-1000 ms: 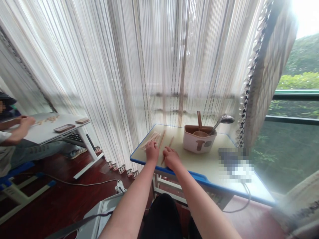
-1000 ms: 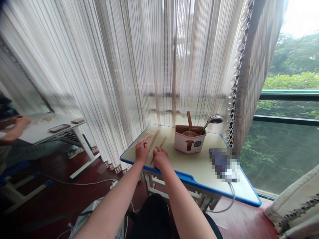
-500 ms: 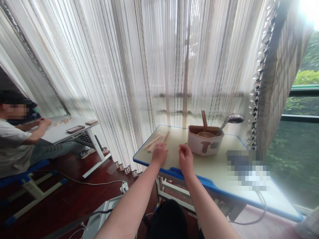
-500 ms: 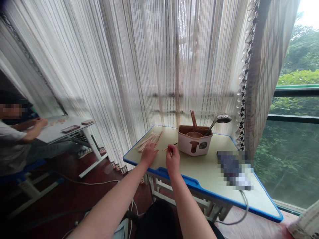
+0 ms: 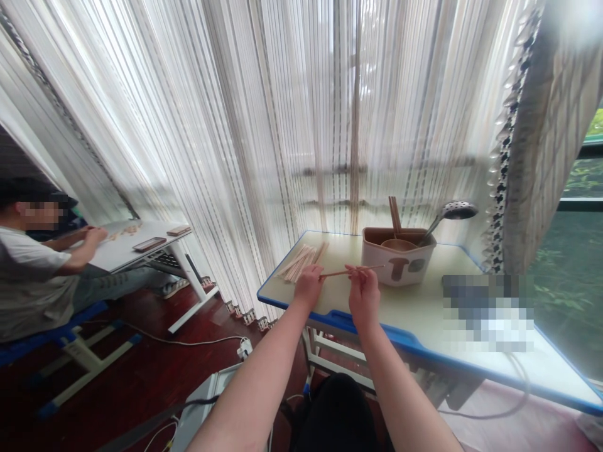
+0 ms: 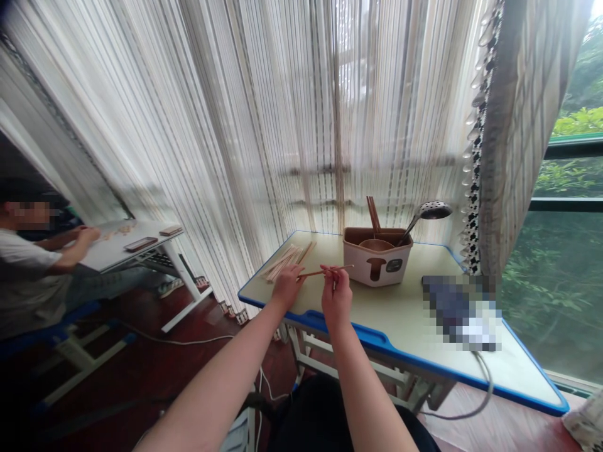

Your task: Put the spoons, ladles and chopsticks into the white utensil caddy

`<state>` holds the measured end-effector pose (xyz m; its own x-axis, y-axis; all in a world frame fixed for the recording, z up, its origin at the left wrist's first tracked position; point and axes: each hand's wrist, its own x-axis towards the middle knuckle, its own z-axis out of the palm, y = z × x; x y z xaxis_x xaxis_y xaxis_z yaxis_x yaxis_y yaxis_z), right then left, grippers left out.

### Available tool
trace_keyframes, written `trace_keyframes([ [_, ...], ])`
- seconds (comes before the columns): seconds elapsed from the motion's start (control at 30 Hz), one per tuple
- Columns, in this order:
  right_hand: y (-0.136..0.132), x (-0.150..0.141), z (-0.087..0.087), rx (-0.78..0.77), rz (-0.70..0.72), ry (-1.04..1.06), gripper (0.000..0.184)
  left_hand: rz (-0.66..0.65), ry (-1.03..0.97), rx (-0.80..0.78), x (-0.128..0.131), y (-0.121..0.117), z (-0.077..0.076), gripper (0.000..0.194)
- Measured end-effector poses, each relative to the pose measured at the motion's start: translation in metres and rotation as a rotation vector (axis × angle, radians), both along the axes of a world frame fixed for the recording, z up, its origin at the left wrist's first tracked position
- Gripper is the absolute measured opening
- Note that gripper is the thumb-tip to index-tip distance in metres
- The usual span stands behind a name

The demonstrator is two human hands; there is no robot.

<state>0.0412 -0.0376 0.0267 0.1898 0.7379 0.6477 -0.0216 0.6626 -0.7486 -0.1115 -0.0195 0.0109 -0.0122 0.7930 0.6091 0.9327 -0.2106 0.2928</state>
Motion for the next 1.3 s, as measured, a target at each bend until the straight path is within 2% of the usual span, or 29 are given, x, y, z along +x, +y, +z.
trace_keyframes([
  [0.13, -0.001, 0.0, 0.002, 0.024, -0.052, 0.089, 0.019, -0.025, -0.021, 0.029, 0.0, -0.001, 0.0, 0.022],
  [0.23, 0.0, 0.002, 0.003, -0.026, -0.102, 0.088, 0.02, -0.084, 0.011, 0.013, 0.0, -0.003, 0.0, 0.017],
  [0.33, 0.002, 0.003, 0.004, -0.078, -0.148, 0.109, 0.023, -0.142, 0.036, -0.003, 0.0, -0.003, -0.001, 0.018],
  [0.43, 0.005, 0.004, 0.004, -0.093, -0.163, 0.161, 0.025, -0.141, 0.015, 0.05, 0.001, -0.002, -0.002, 0.021],
  [0.53, 0.007, 0.004, 0.004, -0.106, -0.153, 0.185, 0.024, -0.141, 0.017, 0.075, 0.002, -0.001, -0.003, 0.023],
  [0.67, 0.007, 0.003, 0.001, -0.145, -0.131, 0.169, 0.026, -0.141, 0.036, 0.024, 0.004, -0.001, -0.001, 0.025],
  [0.77, 0.006, 0.004, -0.002, -0.174, -0.067, 0.116, 0.026, -0.128, 0.047, 0.002, 0.005, -0.002, 0.003, 0.025],
  [0.83, 0.01, 0.006, 0.002, -0.187, -0.034, 0.062, 0.024, -0.123, 0.021, 0.026, 0.005, -0.001, 0.004, 0.025],
  [0.93, 0.025, 0.009, 0.03, -0.118, 0.013, -0.093, 0.022, -0.115, -0.046, 0.076, 0.003, 0.003, 0.001, 0.025],
  [1.03, 0.041, 0.003, 0.082, 0.037, 0.128, -0.38, 0.017, -0.077, -0.133, 0.148, 0.001, 0.006, -0.002, 0.027],
  [1.1, 0.049, -0.006, 0.118, 0.16, 0.237, -0.605, 0.015, -0.034, -0.198, 0.194, 0.0, 0.006, 0.0, 0.025],
  [1.13, 0.052, -0.01, 0.133, 0.205, 0.279, -0.688, 0.014, -0.014, -0.224, 0.212, 0.001, 0.005, 0.005, 0.024],
  [1.2, 0.058, -0.015, 0.157, 0.258, 0.339, -0.724, 0.012, 0.013, -0.259, 0.238, 0.007, 0.007, 0.02, 0.023],
  [1.3, 0.067, -0.006, 0.176, 0.301, 0.341, -0.558, 0.014, 0.002, -0.285, 0.265, 0.03, 0.015, 0.054, 0.022],
])
